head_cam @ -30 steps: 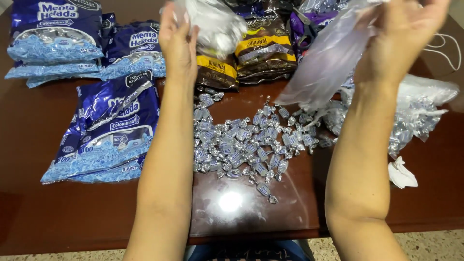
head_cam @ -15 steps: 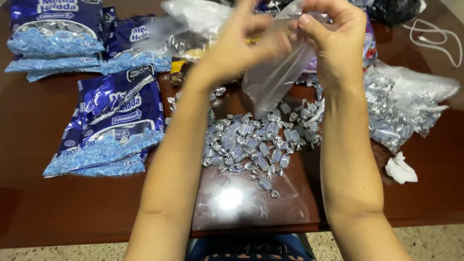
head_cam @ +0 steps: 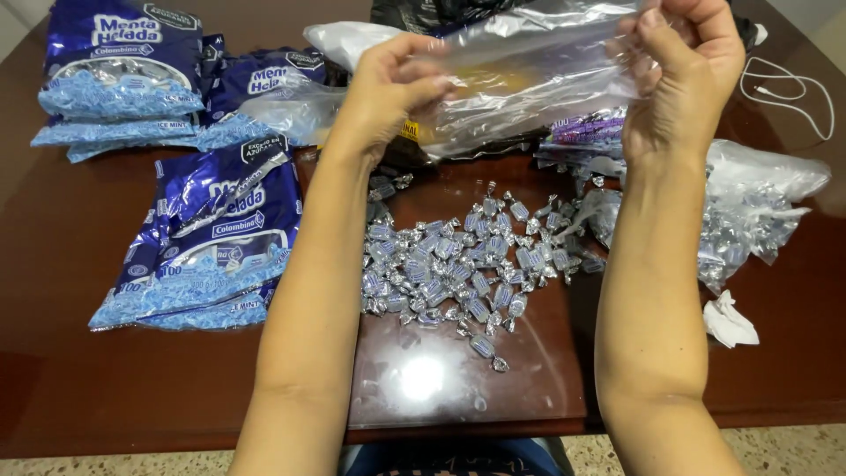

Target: Picking up individually wrapped candies from a pile and placing them into a clear plastic bag.

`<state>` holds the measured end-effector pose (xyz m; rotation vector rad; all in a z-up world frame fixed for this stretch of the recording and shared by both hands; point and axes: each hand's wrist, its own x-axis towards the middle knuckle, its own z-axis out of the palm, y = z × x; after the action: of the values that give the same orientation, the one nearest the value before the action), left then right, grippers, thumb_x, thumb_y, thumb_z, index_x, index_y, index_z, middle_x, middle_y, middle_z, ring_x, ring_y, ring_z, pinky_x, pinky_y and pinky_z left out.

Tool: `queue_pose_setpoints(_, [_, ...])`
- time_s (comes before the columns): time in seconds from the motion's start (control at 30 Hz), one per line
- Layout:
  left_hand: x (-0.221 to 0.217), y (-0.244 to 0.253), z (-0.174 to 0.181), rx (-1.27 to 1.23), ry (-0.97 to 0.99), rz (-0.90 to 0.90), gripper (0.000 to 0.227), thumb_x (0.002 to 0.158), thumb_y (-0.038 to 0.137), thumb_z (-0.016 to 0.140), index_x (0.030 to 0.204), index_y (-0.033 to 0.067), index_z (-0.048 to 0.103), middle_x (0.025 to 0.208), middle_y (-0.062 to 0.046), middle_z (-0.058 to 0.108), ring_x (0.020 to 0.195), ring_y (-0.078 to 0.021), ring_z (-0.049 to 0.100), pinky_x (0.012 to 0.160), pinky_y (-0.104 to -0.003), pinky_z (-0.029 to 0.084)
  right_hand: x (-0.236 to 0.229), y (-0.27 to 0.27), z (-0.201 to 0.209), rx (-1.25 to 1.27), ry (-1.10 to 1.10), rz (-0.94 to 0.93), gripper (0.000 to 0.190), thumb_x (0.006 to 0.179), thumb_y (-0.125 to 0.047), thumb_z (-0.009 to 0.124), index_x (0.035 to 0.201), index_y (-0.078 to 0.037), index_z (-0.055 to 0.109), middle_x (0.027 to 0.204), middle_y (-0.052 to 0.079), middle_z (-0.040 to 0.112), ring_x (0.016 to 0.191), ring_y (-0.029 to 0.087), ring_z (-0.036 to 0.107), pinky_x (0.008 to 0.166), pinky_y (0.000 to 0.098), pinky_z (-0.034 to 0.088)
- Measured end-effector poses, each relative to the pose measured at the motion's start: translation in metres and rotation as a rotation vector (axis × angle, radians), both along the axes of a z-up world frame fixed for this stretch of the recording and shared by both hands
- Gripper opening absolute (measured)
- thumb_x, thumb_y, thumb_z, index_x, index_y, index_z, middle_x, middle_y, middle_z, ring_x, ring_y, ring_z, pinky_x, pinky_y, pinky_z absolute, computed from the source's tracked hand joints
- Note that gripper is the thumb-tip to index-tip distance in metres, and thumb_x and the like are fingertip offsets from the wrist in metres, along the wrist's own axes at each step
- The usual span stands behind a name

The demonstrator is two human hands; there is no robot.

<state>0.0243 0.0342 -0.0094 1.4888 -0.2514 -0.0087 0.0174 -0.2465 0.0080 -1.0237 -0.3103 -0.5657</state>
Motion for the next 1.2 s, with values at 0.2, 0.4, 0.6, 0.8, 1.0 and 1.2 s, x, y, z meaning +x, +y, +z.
queue_pose_setpoints(0.2, [0.013,0.018,-0.01,-0.253,-0.037,-0.036,0.038,0.094,-0.017,0.065,0.129,-0.0001,0.062,0.096,-0.019,0.079,0.079,-0.019,0.078,0.07,-0.025,0.068,0.012,-0.019,-0.007,0.041,0.107,-0.087,0.027,0.093,0.021,0.076,0.105,-0.002,0.066,0.094,0.013,0.076,0.076,0.017,0.074,0.058,0.0229,0.06])
queue_pose_setpoints(0.4, [0.012,0.028,-0.01,-0.196,-0.211,0.028,0.029,0.091,0.005,0.083,0.103,0.0119,0.057,0.072,-0.004,0.07,0.058,-0.0114,0.061,0.054,-0.023,0.049,0.026,-0.032,-0.022,-0.079,0.11,-0.065,0.042,0.095,0.013,0.086,0.115,-0.007,0.056,0.091,0.014,0.078,0.08,0.023,0.08,0.06,0.023,0.059])
queue_pose_setpoints(0.6, [0.002,0.029,0.001,-0.247,-0.177,-0.011,0.038,0.091,0.0,0.081,0.121,0.0087,0.06,0.093,-0.008,0.077,0.076,-0.0166,0.074,0.063,-0.025,0.061,0.031,-0.03,-0.032,-0.143,0.02,-0.052,0.053,0.092,-0.005,0.095,0.117,-0.009,0.049,0.082,0.009,0.072,0.076,0.016,0.07,0.083,0.0293,0.063])
queue_pose_setpoints(0.8, [-0.002,0.023,0.006,-0.264,-0.236,-0.019,0.043,0.088,0.011,0.085,0.123,0.0047,0.061,0.077,0.0,0.066,0.071,-0.0091,0.062,0.059,-0.027,0.06,0.015,-0.011,-0.016,-0.095,0.181,0.003,0.042,0.099,0.016,0.079,0.119,-0.006,0.05,0.087,0.013,0.078,0.071,0.016,0.076,0.054,0.0194,0.058])
queue_pose_setpoints(1.0, [-0.012,0.02,0.013,-0.309,-0.253,-0.07,0.048,0.085,0.007,0.089,0.123,0.0039,0.059,0.08,-0.003,0.068,0.071,-0.0136,0.064,0.062,-0.026,0.055,0.02,-0.015,-0.028,-0.482,-0.074,-0.304,0.042,0.099,0.019,0.065,0.112,-0.017,0.048,0.11,0.006,0.07,0.1,0.018,0.068,0.078,0.029,0.056])
queue_pose_setpoints(1.2, [-0.025,-0.02,0.016,-0.196,-0.327,-0.078,0.04,0.09,-0.002,0.084,0.114,0.0044,0.053,0.08,-0.003,0.069,0.07,-0.0135,0.07,0.061,-0.022,0.06,-0.038,0.037,0.014,-0.58,-0.035,0.014,0.027,0.111,-0.015,0.072,0.129,-0.007,0.055,0.105,0.009,0.065,0.081,0.016,0.07,0.062,0.0215,0.061])
